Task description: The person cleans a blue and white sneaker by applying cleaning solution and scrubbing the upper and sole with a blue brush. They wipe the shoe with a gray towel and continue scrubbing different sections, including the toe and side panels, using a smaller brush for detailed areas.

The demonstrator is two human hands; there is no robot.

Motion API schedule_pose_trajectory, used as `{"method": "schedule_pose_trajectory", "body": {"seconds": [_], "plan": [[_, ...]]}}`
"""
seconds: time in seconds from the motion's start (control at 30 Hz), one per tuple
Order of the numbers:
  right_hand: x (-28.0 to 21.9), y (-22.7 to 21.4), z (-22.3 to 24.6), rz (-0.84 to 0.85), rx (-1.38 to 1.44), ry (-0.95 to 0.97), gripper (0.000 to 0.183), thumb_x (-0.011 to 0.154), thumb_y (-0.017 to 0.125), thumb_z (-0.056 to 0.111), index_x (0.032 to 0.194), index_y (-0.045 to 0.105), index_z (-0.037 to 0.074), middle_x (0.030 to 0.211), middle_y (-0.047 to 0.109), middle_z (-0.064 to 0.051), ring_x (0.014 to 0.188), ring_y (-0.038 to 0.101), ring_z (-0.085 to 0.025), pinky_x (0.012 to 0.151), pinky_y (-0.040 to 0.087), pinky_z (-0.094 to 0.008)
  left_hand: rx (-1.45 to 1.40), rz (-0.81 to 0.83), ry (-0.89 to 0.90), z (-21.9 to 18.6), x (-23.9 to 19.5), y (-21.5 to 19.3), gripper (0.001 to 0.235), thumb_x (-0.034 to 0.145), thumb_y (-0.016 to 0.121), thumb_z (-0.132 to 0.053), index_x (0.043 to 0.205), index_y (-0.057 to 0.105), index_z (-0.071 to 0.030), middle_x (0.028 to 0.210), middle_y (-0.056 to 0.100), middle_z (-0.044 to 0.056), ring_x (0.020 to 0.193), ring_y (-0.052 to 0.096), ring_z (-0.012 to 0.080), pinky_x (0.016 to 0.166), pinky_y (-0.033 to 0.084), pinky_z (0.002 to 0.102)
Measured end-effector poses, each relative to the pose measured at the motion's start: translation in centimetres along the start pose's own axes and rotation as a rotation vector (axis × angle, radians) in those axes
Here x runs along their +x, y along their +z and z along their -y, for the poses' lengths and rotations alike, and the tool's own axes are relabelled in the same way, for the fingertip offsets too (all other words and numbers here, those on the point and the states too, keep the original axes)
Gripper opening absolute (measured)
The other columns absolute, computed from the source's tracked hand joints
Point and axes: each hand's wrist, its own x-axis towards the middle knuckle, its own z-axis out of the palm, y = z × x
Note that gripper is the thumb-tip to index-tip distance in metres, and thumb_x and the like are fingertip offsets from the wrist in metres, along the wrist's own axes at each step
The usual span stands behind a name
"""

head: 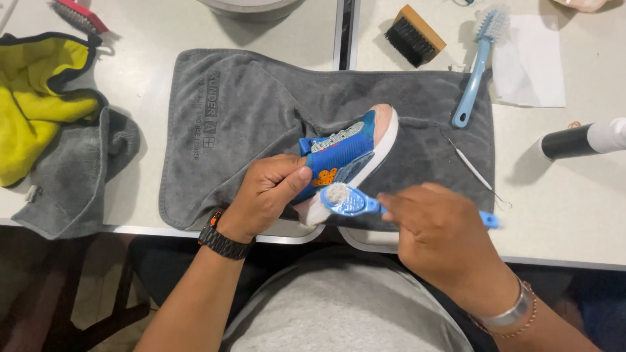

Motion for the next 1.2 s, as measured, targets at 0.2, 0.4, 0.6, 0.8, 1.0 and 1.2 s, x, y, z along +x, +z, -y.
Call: {"method": "schedule_pose_trajectory", "body": {"seconds": [0.2,0.4,0.6,0.8,1.0,1.2], "plan": [[-2.6,-0.8,-1.7,0.003,0.664,0.598,0.033,0.105,0.052,0.022,0.090,0.073,0.001,0.065,0.053,-0.003,0.062,0.048,-0.012,0.060,0.043,-0.025,-0.022,0.037,0.052,-0.6,-0.4,-0.4,0.035,0.104,0.048,-0.028,0.105,0.072,-0.003,0.081,0.065,0.003,0.080,0.060,0.0155,0.075,0.051,0.030],[-2.0,3.7,-1.1,-0.110,0.618,0.540,0.048,0.107,0.048,0.023,0.063,0.063,0.011,0.044,0.041,-0.001,0.046,0.039,-0.013,0.046,0.037,-0.027,-0.139,-0.042,0.118,3.4,-0.3,0.2,0.028,0.101,0.058,-0.008,0.121,0.076,-0.002,0.086,0.076,0.016,0.084,0.067,0.0176,0.077,0.057,0.037],[-2.8,3.7,-2.7,-0.139,0.561,0.573,0.051,0.107,0.045,0.019,0.058,0.057,0.012,0.039,0.039,0.001,0.040,0.036,-0.012,0.044,0.033,-0.025,-0.177,-0.046,0.159,5.2,-0.5,0.3,0.027,0.101,0.059,-0.006,0.121,0.076,0.000,0.086,0.075,0.015,0.087,0.062,0.0130,0.075,0.056,0.035],[-2.4,3.1,-0.2,0.166,0.593,0.451,0.045,0.107,0.047,0.031,0.065,0.044,0.014,0.060,0.039,0.006,0.056,0.038,-0.010,0.052,0.031,-0.030,0.051,-0.001,0.014,0.7,-0.3,-0.1,0.024,0.102,0.054,-0.020,0.099,0.074,-0.008,0.079,0.059,0.000,0.073,0.055,0.0112,0.066,0.046,0.028],[-1.7,4.4,-0.7,0.107,0.687,0.446,0.045,0.106,0.048,0.031,0.065,0.051,0.013,0.059,0.045,0.004,0.057,0.042,-0.010,0.055,0.034,-0.028,0.043,0.023,0.050,0.9,-0.1,-0.3,0.028,0.104,0.051,-0.023,0.093,0.072,-0.008,0.075,0.054,-0.002,0.070,0.051,0.0107,0.066,0.042,0.028],[-2.0,2.0,-0.2,0.099,0.448,0.487,0.046,0.105,0.050,0.029,0.062,0.045,0.012,0.057,0.037,0.004,0.053,0.036,-0.010,0.050,0.029,-0.031,0.100,0.040,0.080,0.8,-0.2,-0.5,0.024,0.103,0.050,-0.020,0.101,0.072,-0.010,0.080,0.059,0.000,0.075,0.054,0.0131,0.070,0.044,0.030]]}}
